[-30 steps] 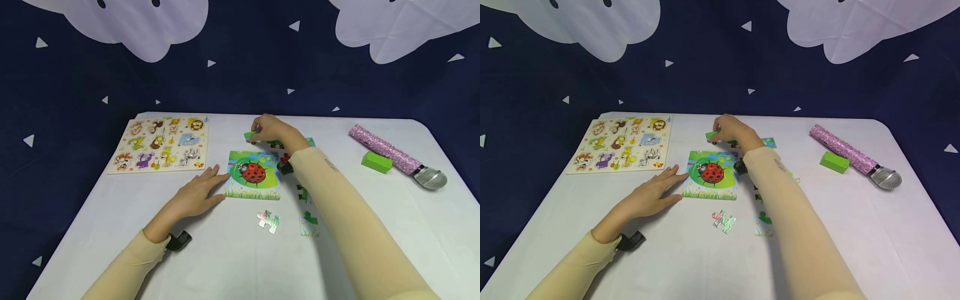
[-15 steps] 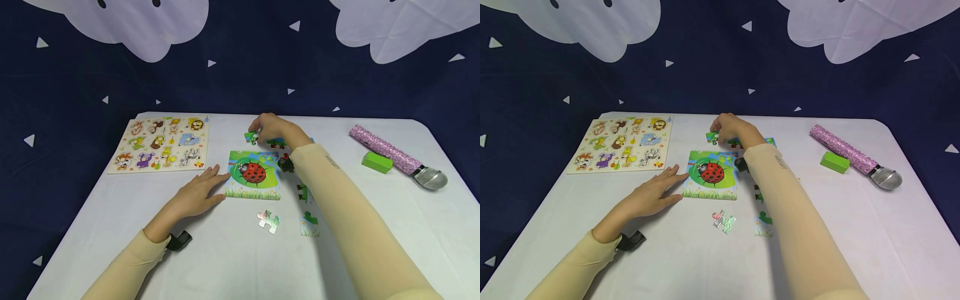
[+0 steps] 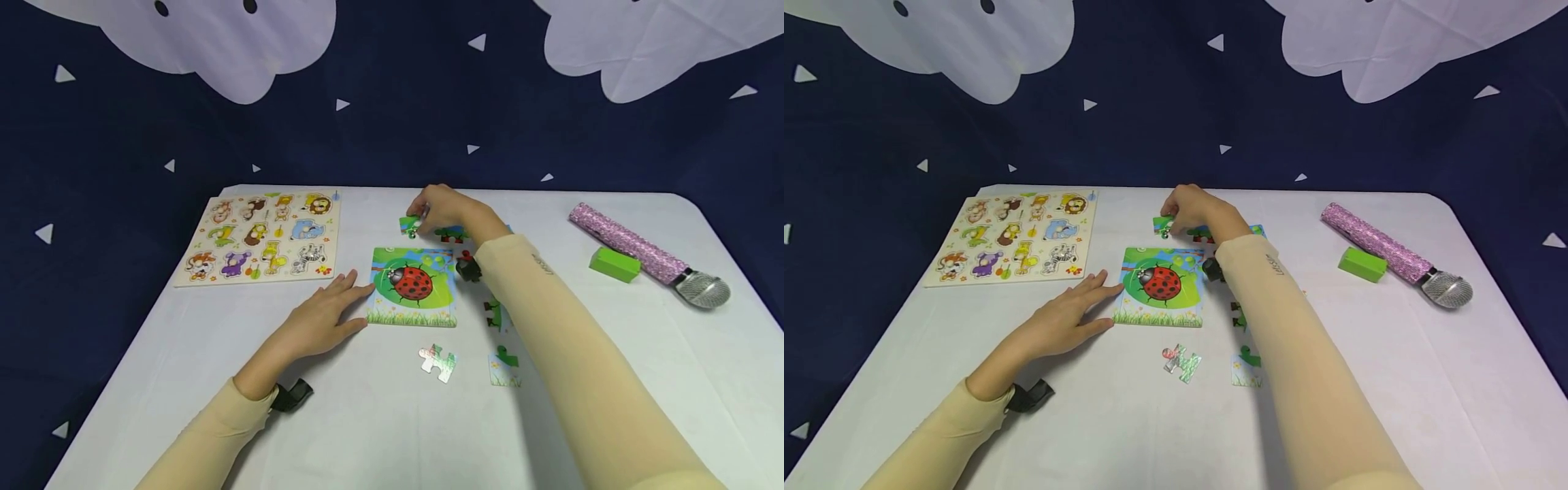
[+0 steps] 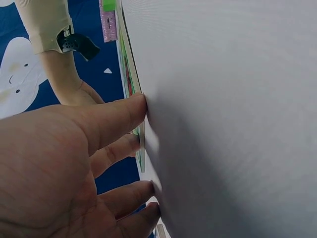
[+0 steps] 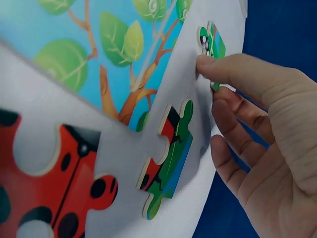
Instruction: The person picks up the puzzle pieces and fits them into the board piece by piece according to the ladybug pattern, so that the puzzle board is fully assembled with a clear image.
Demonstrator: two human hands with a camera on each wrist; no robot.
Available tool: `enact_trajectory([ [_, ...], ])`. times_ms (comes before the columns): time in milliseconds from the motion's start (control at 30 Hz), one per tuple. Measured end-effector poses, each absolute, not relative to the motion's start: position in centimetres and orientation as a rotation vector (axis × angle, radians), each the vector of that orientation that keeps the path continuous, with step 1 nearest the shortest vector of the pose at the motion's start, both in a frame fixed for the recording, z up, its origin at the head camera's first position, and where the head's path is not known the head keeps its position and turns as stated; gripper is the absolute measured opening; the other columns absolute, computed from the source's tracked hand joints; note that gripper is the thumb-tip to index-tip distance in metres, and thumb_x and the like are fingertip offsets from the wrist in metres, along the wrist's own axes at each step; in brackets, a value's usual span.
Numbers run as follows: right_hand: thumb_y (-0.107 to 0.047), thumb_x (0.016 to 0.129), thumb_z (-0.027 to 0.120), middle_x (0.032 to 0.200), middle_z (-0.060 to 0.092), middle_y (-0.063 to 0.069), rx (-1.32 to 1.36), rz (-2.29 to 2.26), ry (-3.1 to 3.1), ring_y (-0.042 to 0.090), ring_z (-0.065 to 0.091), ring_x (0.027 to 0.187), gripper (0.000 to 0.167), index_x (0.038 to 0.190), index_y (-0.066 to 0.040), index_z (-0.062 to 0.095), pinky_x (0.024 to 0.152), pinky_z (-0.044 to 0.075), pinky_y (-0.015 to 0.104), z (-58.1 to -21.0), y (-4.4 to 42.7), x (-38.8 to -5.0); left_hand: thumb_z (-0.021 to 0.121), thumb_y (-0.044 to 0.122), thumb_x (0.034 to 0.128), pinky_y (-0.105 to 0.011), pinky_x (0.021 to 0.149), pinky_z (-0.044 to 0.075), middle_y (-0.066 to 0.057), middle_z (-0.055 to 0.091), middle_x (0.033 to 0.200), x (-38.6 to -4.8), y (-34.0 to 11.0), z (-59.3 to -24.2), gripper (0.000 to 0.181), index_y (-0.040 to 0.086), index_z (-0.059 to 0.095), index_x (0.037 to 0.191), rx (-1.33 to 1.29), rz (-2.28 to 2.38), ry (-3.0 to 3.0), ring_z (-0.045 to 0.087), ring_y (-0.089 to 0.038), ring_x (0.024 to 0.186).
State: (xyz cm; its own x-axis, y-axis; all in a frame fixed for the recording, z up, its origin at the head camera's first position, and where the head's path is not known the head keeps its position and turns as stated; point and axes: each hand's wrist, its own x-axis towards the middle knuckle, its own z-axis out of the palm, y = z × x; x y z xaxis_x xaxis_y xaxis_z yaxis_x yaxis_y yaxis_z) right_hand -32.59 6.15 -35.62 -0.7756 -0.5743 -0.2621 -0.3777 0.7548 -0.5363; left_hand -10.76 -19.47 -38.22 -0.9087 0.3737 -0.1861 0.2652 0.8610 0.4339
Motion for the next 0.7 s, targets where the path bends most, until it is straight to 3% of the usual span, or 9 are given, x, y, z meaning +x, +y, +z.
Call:
enact_trajectory([
  [200,-0.016,0.089,0.085,0.12,0.069,0.012,-0.856,-0.541,2.581,0.026,0.055,0.11,0.051,0.137,-0.005,0.073,0.1,0.051,0.042,-35.9,6.2,-32.4,0.069,0.03,0.1053,-0.07,0.128,0.026,-0.02,0.027,0.176,-10.7,-19.3,-38.2,0.061,0.018,0.051,0.162,0.482,0.574,2.791,0.026,-0.044,0.164],
  [700,-0.023,0.089,0.085,0.123,0.073,0.012,-1.008,-0.619,2.561,0.026,0.071,0.107,0.048,0.134,-0.008,0.074,0.099,0.059,0.044,-35.7,7.1,-30.8,0.073,0.036,0.1033,-0.073,0.123,0.034,-0.017,0.028,0.177,-11.5,-19.3,-37.2,0.067,0.019,0.047,0.163,0.457,0.578,2.761,0.029,-0.042,0.163],
])
